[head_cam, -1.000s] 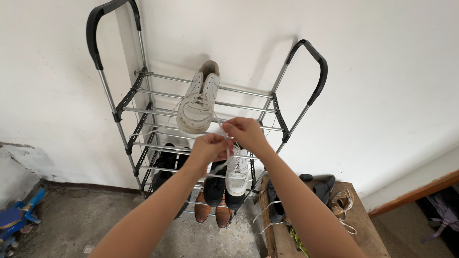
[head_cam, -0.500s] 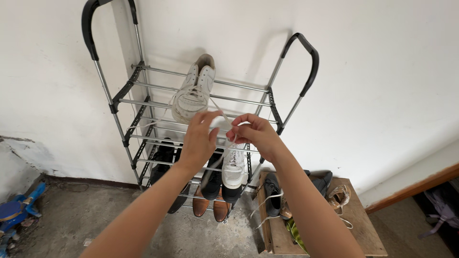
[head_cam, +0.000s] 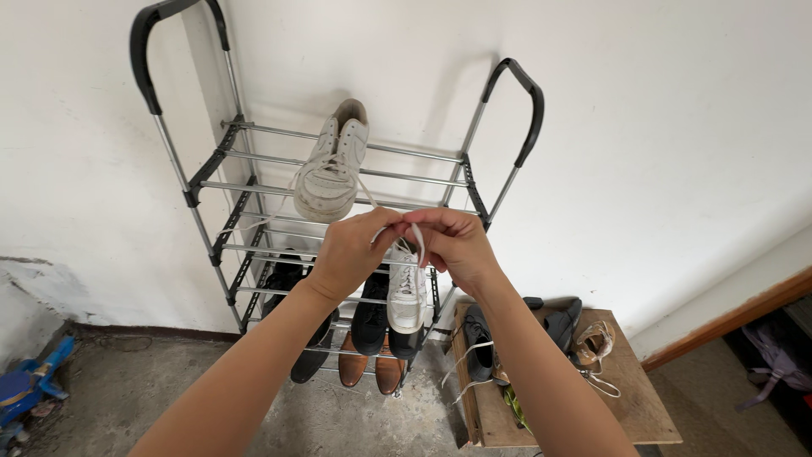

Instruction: The person removes the laces from a white sneaker on a metal shoe rack, then threads the laces back through the eyelets and ties them. Afterwards, the person picks up a brown shoe and wipes it with a green cloth.

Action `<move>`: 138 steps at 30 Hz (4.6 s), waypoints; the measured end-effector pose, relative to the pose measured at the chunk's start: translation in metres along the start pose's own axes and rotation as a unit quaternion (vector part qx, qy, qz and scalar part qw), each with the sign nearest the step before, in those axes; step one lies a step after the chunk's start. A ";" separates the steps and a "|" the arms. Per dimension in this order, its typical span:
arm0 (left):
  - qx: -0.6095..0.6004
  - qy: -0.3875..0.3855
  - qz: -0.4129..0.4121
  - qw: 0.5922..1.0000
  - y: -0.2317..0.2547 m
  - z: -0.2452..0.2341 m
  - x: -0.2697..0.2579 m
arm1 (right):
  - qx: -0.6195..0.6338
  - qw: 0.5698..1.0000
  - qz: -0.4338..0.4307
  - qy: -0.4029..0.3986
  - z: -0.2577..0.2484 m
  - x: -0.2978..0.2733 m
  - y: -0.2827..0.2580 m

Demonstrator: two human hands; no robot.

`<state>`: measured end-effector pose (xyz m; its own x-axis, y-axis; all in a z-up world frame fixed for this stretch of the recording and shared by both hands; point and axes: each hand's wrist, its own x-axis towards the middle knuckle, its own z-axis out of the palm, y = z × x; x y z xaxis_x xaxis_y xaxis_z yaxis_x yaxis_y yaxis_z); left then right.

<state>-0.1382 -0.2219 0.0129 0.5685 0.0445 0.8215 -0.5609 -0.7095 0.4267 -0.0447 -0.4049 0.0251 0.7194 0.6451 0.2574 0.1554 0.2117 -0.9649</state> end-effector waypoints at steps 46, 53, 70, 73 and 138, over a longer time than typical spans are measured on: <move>-0.380 0.185 -0.432 0.797 -0.144 -0.104 0.080 | -0.251 0.966 -0.015 0.057 0.010 0.089 0.041; -0.326 0.115 -0.380 0.858 -0.161 -0.099 0.080 | -0.405 0.902 -0.123 0.082 0.027 0.099 0.030; -0.375 -0.028 -0.385 0.843 -0.209 -0.071 0.111 | -0.104 0.975 0.024 0.196 0.096 0.191 0.035; -0.328 -0.043 -0.389 0.860 -0.223 -0.065 0.114 | -0.115 0.967 0.033 0.226 0.090 0.200 0.042; -0.236 -0.188 -0.428 0.852 -0.289 -0.061 0.148 | -0.223 0.958 0.151 0.099 0.068 0.265 0.070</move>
<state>0.0716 0.0327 0.0341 0.9937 0.1114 -0.0083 0.0268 -0.1654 0.9859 0.1111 -0.1691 0.0294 0.8843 0.4668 -0.0102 0.1611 -0.3257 -0.9316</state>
